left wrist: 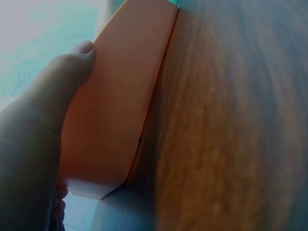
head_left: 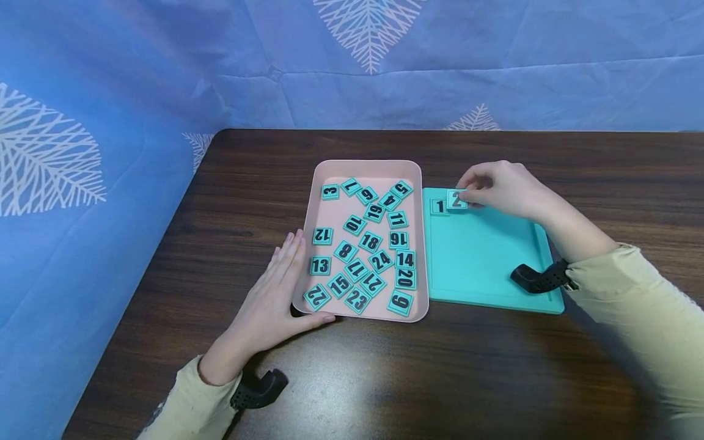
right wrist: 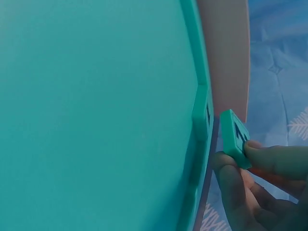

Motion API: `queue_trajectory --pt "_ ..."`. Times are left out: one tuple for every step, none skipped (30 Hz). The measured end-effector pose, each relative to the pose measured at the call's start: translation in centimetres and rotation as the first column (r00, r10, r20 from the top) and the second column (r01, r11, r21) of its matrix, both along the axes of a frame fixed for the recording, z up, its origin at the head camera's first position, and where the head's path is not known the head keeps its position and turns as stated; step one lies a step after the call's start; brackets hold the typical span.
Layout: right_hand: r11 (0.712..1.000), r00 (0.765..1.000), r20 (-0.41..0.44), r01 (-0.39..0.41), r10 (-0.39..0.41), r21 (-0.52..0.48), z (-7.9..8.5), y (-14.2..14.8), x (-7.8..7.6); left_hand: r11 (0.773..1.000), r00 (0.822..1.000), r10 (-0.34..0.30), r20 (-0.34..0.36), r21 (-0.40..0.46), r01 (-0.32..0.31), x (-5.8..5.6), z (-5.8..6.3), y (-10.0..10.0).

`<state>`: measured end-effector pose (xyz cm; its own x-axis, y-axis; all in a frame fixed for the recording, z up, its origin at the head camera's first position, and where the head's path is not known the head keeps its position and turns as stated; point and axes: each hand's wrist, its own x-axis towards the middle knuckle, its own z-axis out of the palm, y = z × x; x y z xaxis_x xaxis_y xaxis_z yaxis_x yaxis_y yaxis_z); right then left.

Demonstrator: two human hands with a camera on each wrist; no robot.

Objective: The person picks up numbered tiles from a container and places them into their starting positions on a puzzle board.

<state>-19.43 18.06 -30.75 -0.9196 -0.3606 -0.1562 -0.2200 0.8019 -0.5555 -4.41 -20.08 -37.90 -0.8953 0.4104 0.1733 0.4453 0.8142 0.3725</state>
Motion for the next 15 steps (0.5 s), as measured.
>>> queue_trajectory --pt "1.0 1.0 0.003 -0.003 0.003 0.006 -0.06 0.07 -0.06 1.0 1.0 -0.001 0.001 0.001 0.001 -0.01 0.0 -0.01" --pt "1.0 1.0 0.006 -0.005 0.005 0.012 -0.11 0.15 -0.13 1.0 1.0 -0.001 0.002 0.002 0.001 -0.01 -0.01 -0.01" --pt "1.0 1.0 0.009 -0.008 0.008 0.016 -0.17 0.23 -0.19 1.0 1.0 -0.001 0.004 0.002 0.001 -0.01 0.0 0.01" --pt "1.0 1.0 0.018 -0.01 0.01 0.018 -0.2 0.3 -0.26 1.0 1.0 0.0 0.005 0.001 0.0 -0.01 -0.01 0.02" --pt "1.0 1.0 0.025 -0.013 0.013 0.02 -0.24 0.37 -0.32 1.0 1.0 0.0 0.006 0.002 0.0 -0.01 -0.01 0.03" --pt "1.0 0.999 0.035 -0.017 0.016 0.02 -0.29 0.43 -0.38 1.0 1.0 -0.001 0.008 0.002 0.0 -0.01 0.01 0.04" --pt "1.0 0.999 0.045 -0.018 0.017 0.019 -0.33 0.47 -0.43 1.0 1.0 -0.001 0.009 0.003 0.001 -0.01 0.02 0.05" --pt "1.0 0.998 0.053 -0.02 0.019 0.02 -0.38 0.52 -0.48 1.0 1.0 -0.002 0.008 0.002 0.002 -0.02 0.02 0.06" --pt "1.0 0.998 0.062 -0.022 0.02 0.02 -0.43 0.56 -0.52 1.0 1.0 -0.003 0.007 0.003 0.003 -0.02 0.03 0.07" --pt "0.999 0.997 0.069 -0.023 0.022 0.022 -0.46 0.58 -0.55 1.0 1.0 -0.003 0.006 0.004 0.003 -0.03 0.04 0.07" --pt "0.999 0.997 0.074 -0.025 0.023 0.023 -0.5 0.6 -0.57 1.0 1.0 -0.003 0.007 0.006 0.003 -0.02 0.04 0.06" --pt "0.999 0.997 0.078 -0.025 0.023 0.024 -0.55 0.62 -0.59 1.0 1.0 -0.003 0.006 0.007 0.003 -0.02 0.03 0.06" --pt "0.999 0.997 0.079 -0.025 0.023 0.026 -0.59 0.64 -0.6 1.0 1.0 -0.002 0.005 0.008 0.002 -0.02 0.02 0.06" --pt "0.999 0.997 0.077 -0.027 0.025 0.028 -0.62 0.65 -0.6 1.0 1.0 -0.002 0.005 0.009 0.002 -0.01 0.01 0.06" --pt "0.999 0.997 0.077 -0.028 0.026 0.03 -0.65 0.66 -0.6 1.0 1.0 -0.001 0.006 0.009 0.001 0.0 0.0 0.06"
